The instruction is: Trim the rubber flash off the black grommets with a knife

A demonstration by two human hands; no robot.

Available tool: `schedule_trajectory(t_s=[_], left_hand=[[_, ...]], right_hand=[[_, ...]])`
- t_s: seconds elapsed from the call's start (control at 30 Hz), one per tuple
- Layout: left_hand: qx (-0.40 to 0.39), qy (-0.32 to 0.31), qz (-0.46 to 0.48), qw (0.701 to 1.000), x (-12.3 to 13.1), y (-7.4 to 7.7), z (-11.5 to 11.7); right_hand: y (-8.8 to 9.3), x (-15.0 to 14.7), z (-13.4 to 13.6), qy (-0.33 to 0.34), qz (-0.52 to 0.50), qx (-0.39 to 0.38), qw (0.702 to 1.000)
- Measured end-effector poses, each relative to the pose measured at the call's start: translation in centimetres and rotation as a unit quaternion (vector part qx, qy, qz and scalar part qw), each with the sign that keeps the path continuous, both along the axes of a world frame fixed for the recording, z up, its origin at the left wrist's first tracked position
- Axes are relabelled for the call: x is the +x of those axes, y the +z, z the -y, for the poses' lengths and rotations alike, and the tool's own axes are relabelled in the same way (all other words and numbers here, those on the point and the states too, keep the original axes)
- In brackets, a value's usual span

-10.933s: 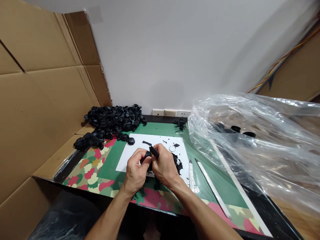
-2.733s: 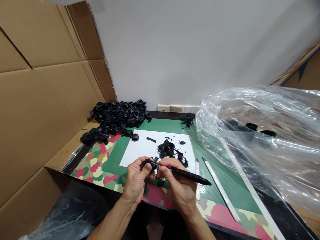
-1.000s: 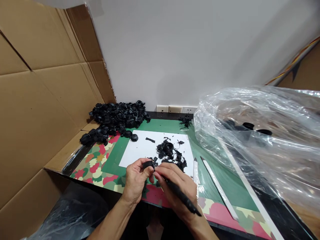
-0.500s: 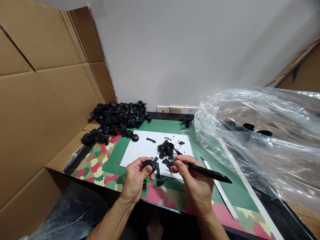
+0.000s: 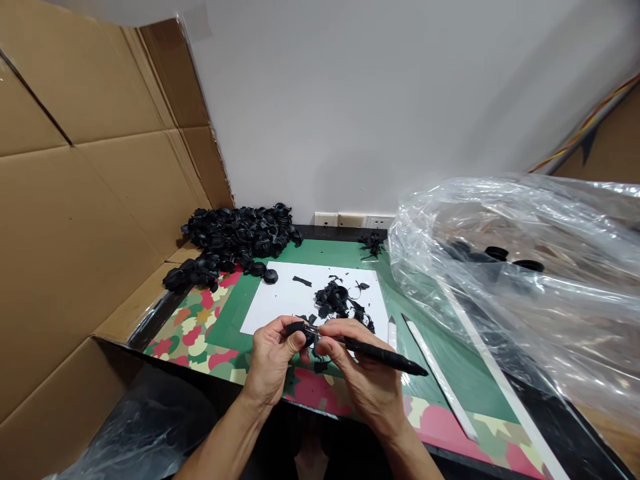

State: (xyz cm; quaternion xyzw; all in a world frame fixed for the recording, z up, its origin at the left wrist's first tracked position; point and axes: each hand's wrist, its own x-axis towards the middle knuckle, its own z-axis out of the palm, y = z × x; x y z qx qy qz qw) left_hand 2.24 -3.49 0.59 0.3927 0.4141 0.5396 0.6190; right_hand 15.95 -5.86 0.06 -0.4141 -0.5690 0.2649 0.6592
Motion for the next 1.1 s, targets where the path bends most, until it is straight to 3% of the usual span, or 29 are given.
schedule_trajectory(t_s=[0.2, 0.37, 0.6, 0.7, 0.83, 0.93, 1.1], left_hand=[[-0.003, 0.009, -0.024, 1.000, 0.0, -0.3, -0.2], [0.003, 0.017, -0.042, 0.999, 0.2, -0.3, 0.0], [-0.009, 0.027, -0.037, 0.999, -0.1, 0.0, 0.1], [-0.017, 0.025, -0.027, 0.999, -0.2, -0.1, 0.0], [-0.021, 0.023, -0.023, 0.999, -0.3, 0.0, -0.1], [-0.022, 0.021, -0.021, 0.999, -0.4, 0.0, -0.1], [-0.016, 0.024, -0.028, 0.999, -0.5, 0.1, 0.0]], right_hand=[[0.9, 0.1, 0.1, -0.009, 0.113, 0.108, 0.988], [0.6, -0.2, 0.3, -0.022, 0.204, 0.150, 0.967], [-0.3, 1.3, -0.4, -0.245, 0.207, 0.153, 0.935], [-0.3, 1.5, -0.4, -0.214, 0.153, 0.124, 0.957], [-1.0, 1.0, 0.1, -0.119, 0.017, 0.003, 0.993], [-1.1, 0.6, 0.3, -0.057, -0.073, -0.065, 0.994], [-0.3, 0.4, 0.3, -0.009, -0.118, -0.066, 0.991]])
